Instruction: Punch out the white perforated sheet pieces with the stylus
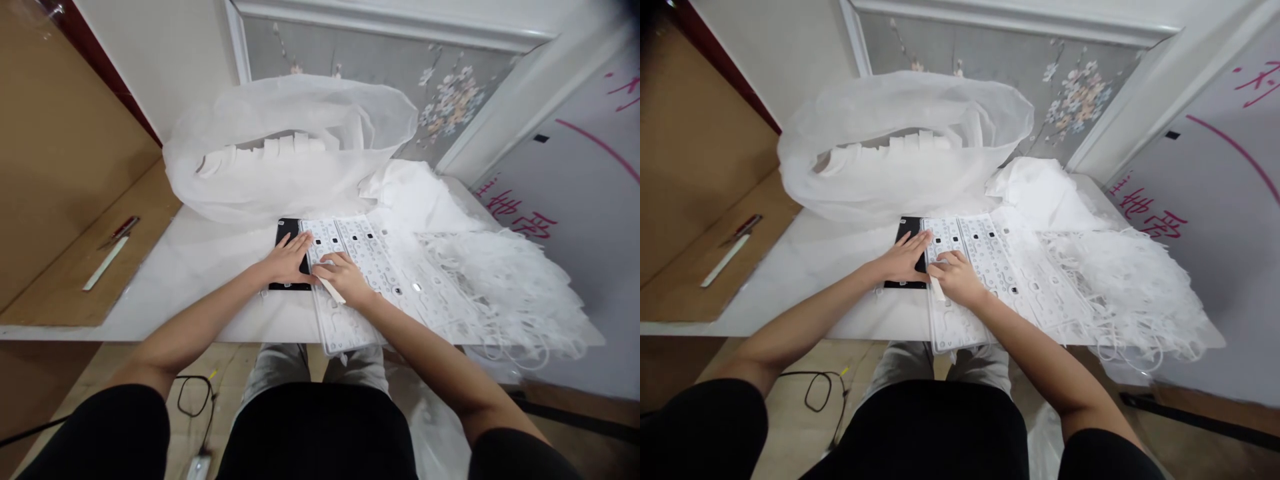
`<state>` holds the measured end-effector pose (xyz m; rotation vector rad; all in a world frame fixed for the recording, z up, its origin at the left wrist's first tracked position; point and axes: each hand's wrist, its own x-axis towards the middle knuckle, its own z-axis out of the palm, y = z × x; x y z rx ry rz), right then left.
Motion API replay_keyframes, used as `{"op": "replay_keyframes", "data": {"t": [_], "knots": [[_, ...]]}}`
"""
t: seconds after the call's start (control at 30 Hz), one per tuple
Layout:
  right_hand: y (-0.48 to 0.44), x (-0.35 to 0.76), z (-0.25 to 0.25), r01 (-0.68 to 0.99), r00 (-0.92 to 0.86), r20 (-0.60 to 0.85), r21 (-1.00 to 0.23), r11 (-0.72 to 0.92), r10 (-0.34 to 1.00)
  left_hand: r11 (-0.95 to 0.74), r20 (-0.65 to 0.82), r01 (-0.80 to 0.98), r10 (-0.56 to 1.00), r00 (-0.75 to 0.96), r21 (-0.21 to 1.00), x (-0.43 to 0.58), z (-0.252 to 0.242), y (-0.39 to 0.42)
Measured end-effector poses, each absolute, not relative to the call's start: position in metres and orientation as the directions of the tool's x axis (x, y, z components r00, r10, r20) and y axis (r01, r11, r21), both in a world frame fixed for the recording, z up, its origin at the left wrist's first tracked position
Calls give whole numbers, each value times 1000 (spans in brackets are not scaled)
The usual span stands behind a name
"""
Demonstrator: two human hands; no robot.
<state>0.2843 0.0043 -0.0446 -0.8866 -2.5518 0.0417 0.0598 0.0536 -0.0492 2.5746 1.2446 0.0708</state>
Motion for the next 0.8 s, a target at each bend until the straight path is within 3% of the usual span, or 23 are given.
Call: {"op": "replay_keyframes", "data": {"t": [0.2, 0.4, 0.6, 0.8], "knots": [[8, 281, -50, 651, -644, 414, -147, 745, 644, -589, -73, 758, 774, 629, 280, 60, -49, 53], [40, 301, -41, 775, -426, 517, -214, 594, 742, -588, -79, 751, 769, 634, 302, 58, -49, 53], [108, 322, 12, 869, -371, 588, -54, 492, 719, -593, -52, 736, 767, 640, 326, 56, -45, 56], [164, 337, 80, 931, -253, 715, -3, 364, 652, -611, -81, 702, 730, 678, 365, 54, -38, 56]]}}
